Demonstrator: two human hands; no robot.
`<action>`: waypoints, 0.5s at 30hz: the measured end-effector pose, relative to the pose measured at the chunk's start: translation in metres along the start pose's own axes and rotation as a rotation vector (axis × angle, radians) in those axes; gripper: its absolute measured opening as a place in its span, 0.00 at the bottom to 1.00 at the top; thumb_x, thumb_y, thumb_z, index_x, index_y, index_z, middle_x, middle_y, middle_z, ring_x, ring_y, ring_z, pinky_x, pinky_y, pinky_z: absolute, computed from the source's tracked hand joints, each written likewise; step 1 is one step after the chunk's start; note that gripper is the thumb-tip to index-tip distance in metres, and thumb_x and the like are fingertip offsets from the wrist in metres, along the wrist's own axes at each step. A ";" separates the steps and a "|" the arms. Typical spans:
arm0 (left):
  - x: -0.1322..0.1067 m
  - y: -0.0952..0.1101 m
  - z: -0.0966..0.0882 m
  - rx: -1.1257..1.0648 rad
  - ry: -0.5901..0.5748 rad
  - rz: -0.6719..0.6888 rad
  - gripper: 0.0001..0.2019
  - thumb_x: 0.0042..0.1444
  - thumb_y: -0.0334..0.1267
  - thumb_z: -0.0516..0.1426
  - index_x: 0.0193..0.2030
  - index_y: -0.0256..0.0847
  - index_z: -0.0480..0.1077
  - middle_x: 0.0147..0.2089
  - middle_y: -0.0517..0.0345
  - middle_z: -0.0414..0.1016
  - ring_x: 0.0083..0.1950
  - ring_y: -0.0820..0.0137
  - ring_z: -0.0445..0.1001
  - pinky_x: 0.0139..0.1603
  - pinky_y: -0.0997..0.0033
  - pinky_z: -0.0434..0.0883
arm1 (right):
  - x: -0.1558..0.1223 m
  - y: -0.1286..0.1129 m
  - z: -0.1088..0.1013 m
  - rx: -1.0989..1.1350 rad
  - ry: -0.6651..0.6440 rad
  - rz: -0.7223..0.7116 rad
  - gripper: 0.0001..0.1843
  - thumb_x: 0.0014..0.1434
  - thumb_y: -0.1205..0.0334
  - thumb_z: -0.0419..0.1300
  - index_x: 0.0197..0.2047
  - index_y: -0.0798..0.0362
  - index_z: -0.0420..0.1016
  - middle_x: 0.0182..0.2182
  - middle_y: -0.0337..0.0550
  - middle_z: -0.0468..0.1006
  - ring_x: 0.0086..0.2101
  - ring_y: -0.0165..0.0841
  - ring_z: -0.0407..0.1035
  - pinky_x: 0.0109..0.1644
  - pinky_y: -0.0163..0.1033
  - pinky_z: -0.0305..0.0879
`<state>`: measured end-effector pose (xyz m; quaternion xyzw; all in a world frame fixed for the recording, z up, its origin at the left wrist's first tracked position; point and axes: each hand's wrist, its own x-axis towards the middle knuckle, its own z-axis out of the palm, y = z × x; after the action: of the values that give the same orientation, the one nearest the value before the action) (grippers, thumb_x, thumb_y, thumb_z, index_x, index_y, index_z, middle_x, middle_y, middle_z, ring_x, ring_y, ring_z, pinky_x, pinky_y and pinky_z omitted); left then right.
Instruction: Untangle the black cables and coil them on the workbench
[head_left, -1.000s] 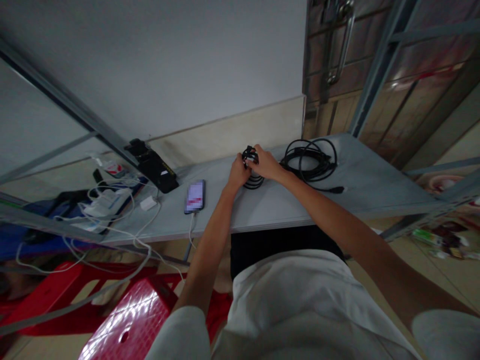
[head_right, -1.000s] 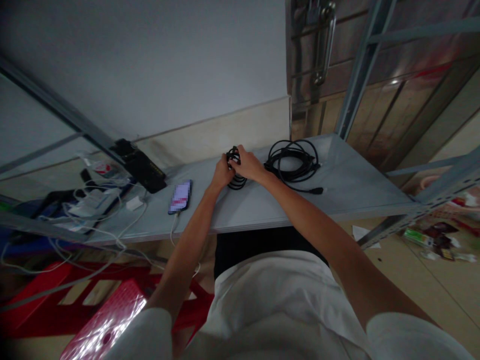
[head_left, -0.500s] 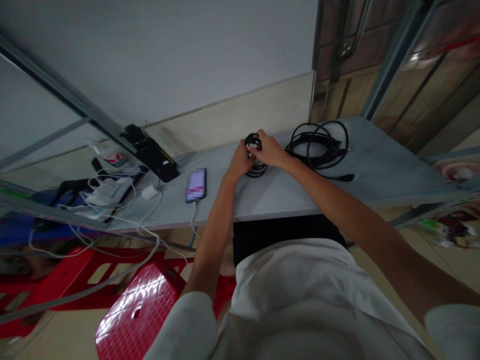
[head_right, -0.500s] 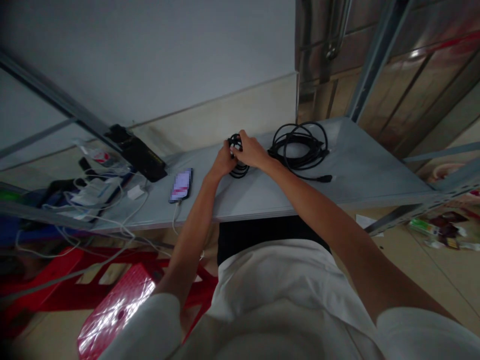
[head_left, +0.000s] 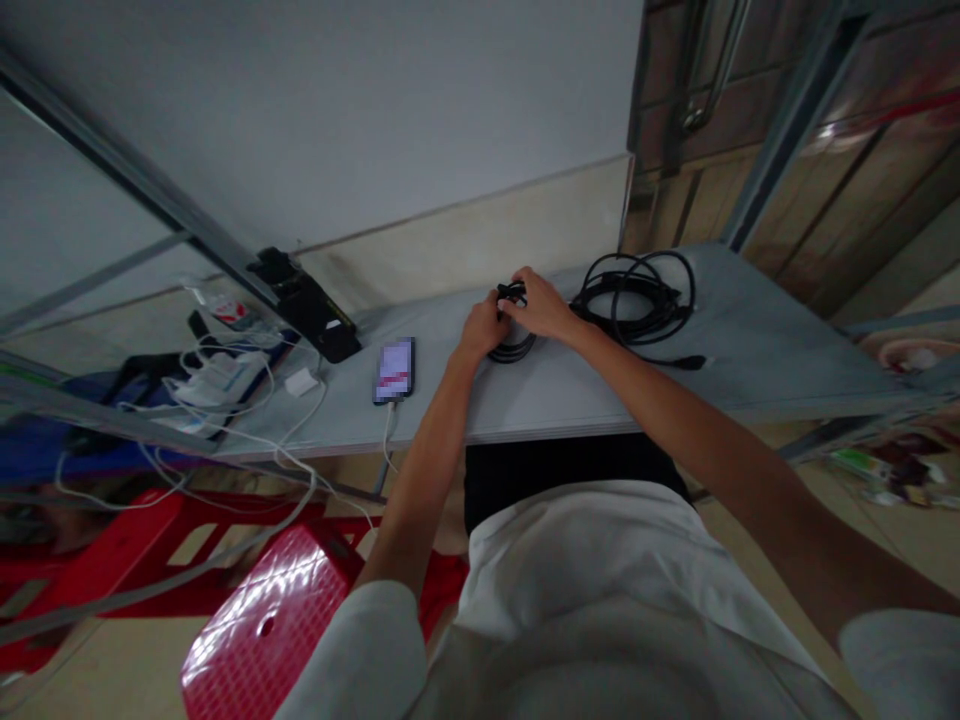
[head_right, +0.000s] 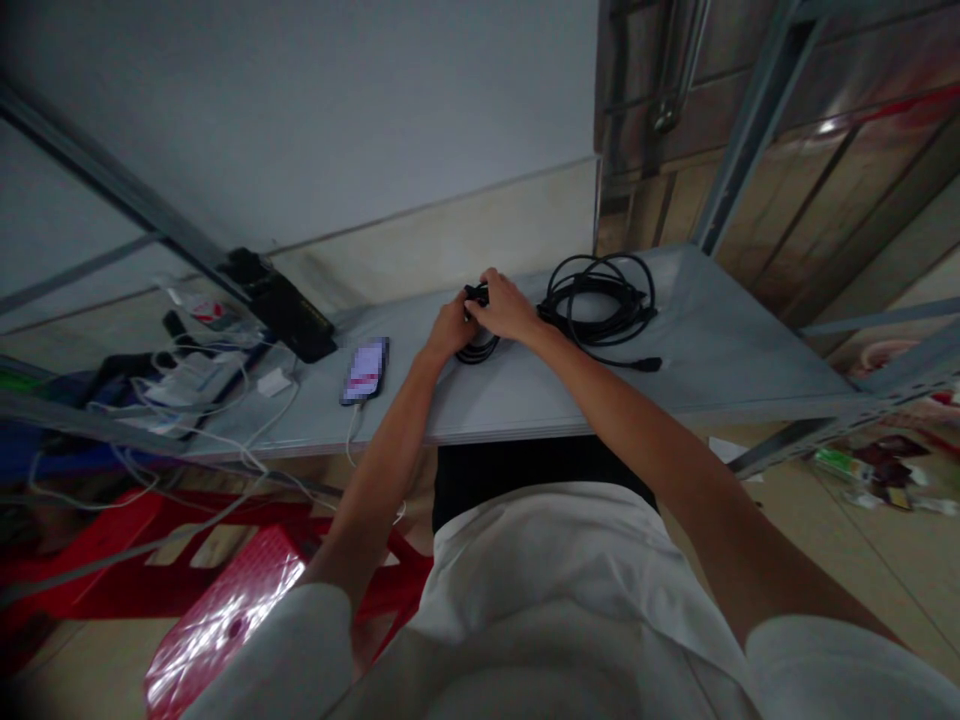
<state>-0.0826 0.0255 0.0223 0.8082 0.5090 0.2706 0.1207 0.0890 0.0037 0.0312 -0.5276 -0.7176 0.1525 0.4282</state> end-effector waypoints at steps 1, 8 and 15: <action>-0.001 0.001 -0.001 0.016 0.001 -0.009 0.19 0.73 0.35 0.56 0.68 0.41 0.73 0.54 0.38 0.85 0.59 0.47 0.83 0.59 0.52 0.78 | 0.000 0.001 0.001 -0.007 0.007 -0.007 0.25 0.66 0.55 0.66 0.62 0.52 0.68 0.58 0.58 0.77 0.59 0.49 0.73 0.67 0.56 0.71; 0.005 -0.008 0.005 -0.048 0.056 0.045 0.15 0.68 0.33 0.58 0.59 0.40 0.76 0.50 0.38 0.85 0.57 0.44 0.84 0.59 0.47 0.79 | 0.000 0.002 0.002 -0.019 -0.011 -0.007 0.24 0.67 0.55 0.66 0.63 0.52 0.69 0.58 0.56 0.75 0.59 0.48 0.72 0.68 0.55 0.71; 0.008 -0.012 0.016 -0.107 0.109 0.026 0.14 0.61 0.29 0.60 0.53 0.41 0.75 0.49 0.37 0.84 0.59 0.42 0.82 0.63 0.42 0.78 | -0.001 0.003 0.002 -0.034 -0.053 -0.007 0.23 0.67 0.55 0.65 0.62 0.53 0.71 0.57 0.57 0.76 0.56 0.47 0.73 0.65 0.53 0.72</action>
<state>-0.0794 0.0393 0.0060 0.7912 0.4890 0.3426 0.1325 0.0897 0.0045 0.0274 -0.5281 -0.7329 0.1527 0.4008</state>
